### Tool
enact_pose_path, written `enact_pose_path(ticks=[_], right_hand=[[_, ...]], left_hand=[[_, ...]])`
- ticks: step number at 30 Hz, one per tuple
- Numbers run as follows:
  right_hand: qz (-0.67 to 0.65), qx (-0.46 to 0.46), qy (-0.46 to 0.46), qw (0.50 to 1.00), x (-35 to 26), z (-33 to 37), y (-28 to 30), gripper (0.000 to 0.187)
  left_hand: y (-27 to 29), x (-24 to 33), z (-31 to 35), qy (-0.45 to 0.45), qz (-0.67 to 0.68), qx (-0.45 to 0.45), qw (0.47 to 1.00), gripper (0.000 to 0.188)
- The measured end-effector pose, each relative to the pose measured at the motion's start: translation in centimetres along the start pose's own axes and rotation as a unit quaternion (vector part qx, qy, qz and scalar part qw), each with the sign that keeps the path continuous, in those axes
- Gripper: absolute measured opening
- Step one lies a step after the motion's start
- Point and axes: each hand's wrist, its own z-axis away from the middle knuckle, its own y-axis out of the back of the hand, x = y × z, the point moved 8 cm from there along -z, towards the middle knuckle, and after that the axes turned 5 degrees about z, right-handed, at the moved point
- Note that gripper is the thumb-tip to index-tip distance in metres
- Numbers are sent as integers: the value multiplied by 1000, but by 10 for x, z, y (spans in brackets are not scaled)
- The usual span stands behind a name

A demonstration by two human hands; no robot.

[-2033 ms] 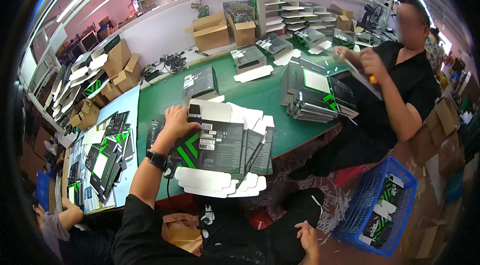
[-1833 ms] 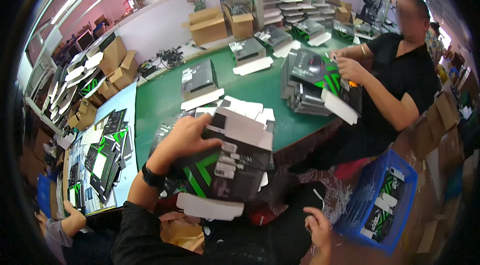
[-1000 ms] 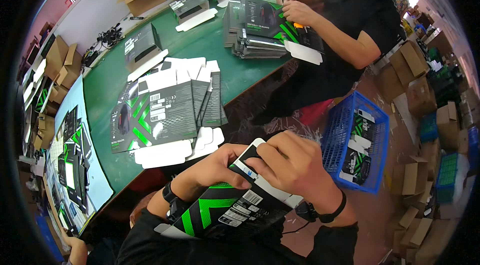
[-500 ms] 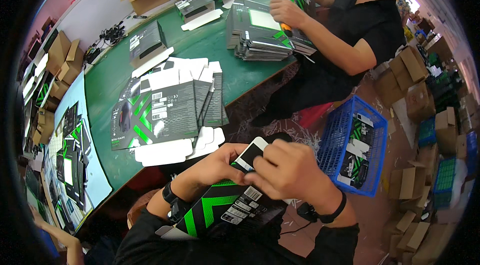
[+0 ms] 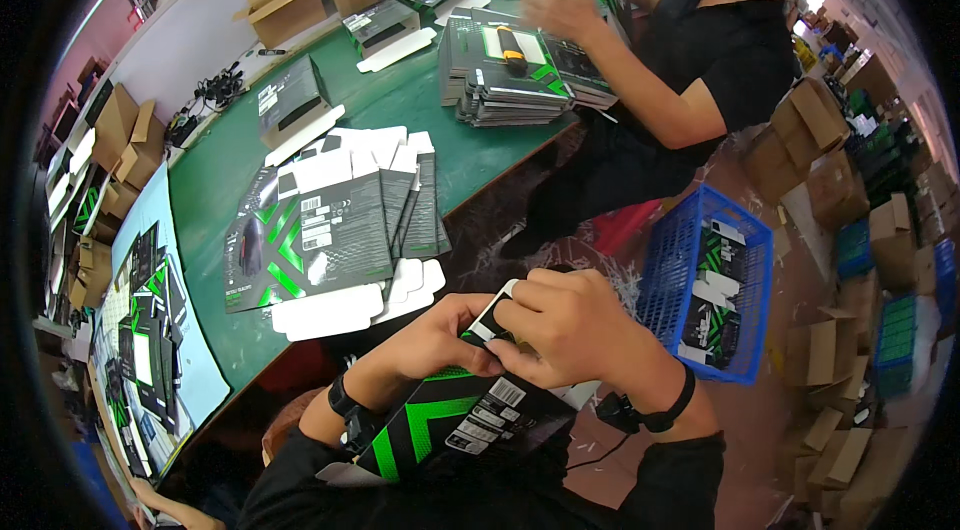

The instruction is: The worker is folding and assembling cardboard boxes for electronic gaming mice.

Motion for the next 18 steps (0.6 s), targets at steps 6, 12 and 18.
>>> enact_pose_path(ticks=[6, 12, 18], right_hand=[[31, 48, -16, 998, 12, 3, 6, 18], [34, 23, -15, 999, 13, 9, 1, 21], [24, -10, -8, 1000, 14, 16, -3, 27]], left_hand=[[2, -1, -1, -8, -31, 7, 999, 39], [-5, -4, -5, 5, -10, -8, 1000, 39], [-8, -8, -9, 13, -22, -17, 1000, 33]])
